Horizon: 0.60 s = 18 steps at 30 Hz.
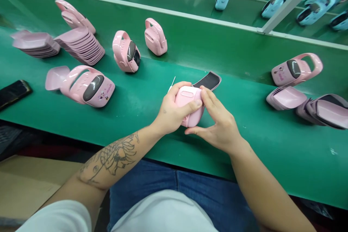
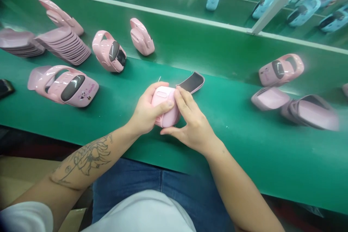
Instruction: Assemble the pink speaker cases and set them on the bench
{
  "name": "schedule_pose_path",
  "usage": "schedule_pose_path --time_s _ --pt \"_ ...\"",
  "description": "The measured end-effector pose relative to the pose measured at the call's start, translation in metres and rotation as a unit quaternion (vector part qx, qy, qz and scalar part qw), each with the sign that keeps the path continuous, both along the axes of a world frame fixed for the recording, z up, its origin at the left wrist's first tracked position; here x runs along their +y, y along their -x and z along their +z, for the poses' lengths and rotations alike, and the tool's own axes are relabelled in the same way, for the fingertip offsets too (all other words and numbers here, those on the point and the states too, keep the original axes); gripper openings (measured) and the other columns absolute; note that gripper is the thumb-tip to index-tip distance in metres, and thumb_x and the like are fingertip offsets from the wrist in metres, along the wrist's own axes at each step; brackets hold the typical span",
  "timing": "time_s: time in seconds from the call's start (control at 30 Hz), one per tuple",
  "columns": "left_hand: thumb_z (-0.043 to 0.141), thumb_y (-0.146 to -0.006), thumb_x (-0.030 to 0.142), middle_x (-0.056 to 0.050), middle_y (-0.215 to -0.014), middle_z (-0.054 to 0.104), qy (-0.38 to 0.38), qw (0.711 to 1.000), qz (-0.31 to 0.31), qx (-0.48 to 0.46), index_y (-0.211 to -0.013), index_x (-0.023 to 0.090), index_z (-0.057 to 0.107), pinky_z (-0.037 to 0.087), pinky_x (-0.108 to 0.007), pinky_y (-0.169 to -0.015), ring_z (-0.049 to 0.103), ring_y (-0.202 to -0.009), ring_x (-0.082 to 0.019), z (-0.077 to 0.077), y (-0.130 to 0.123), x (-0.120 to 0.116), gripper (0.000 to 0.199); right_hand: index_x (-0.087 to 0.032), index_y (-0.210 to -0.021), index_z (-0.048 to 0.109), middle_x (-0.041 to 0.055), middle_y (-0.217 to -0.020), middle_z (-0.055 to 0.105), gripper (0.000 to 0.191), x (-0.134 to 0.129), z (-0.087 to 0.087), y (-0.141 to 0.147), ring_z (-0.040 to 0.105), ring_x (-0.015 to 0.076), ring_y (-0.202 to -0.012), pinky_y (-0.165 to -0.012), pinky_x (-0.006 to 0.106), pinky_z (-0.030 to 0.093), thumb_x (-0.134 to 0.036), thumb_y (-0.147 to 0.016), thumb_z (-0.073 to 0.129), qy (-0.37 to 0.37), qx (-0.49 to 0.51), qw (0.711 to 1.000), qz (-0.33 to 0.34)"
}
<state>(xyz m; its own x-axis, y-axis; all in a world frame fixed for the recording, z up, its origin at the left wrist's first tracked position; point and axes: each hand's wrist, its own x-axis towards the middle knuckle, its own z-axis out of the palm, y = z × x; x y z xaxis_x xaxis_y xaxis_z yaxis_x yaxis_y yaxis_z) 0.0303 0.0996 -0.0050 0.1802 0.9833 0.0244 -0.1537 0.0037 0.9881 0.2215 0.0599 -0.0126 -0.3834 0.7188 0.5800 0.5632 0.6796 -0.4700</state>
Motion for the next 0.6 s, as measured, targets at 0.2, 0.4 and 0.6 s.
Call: schedule_pose_path --time_s 0.2,0.4,0.6 --pt "0.096 -0.075 0.056 -0.008 -0.124 0.069 0.036 0.999 -0.011 -0.039 -0.130 0.026 0.068 0.056 -0.038 -0.091 0.066 -0.108 -0.025 -0.005 0.000 0.003 0.069 -0.025 -0.178 0.020 0.0211 -0.177 0.042 0.118 0.002 0.005 -0.005 0.041 0.0401 -0.165 -0.132 0.065 0.041 -0.064 -0.088 0.084 0.056 0.016 0.998 0.017" --pt "0.096 -0.076 0.055 -0.008 -0.125 0.069 0.027 0.999 -0.001 -0.045 -0.129 0.027 0.068 0.056 -0.038 -0.093 0.065 -0.110 -0.026 -0.004 -0.001 -0.002 0.066 -0.026 -0.179 0.018 0.0204 -0.179 0.038 0.107 -0.005 0.005 0.005 0.037 0.0418 -0.167 -0.132 0.069 0.038 -0.053 -0.096 0.080 0.042 0.007 0.999 -0.002" --pt "0.096 -0.076 0.054 -0.008 -0.124 0.070 0.023 0.999 0.005 -0.036 -0.131 0.026 0.067 0.055 -0.038 -0.093 0.066 -0.107 -0.024 0.000 0.000 -0.004 0.068 -0.025 -0.178 0.021 0.0213 -0.179 0.038 0.108 -0.002 0.004 0.006 0.037 0.0390 -0.168 -0.133 0.066 0.039 -0.050 -0.093 0.084 0.042 0.035 0.998 0.020"
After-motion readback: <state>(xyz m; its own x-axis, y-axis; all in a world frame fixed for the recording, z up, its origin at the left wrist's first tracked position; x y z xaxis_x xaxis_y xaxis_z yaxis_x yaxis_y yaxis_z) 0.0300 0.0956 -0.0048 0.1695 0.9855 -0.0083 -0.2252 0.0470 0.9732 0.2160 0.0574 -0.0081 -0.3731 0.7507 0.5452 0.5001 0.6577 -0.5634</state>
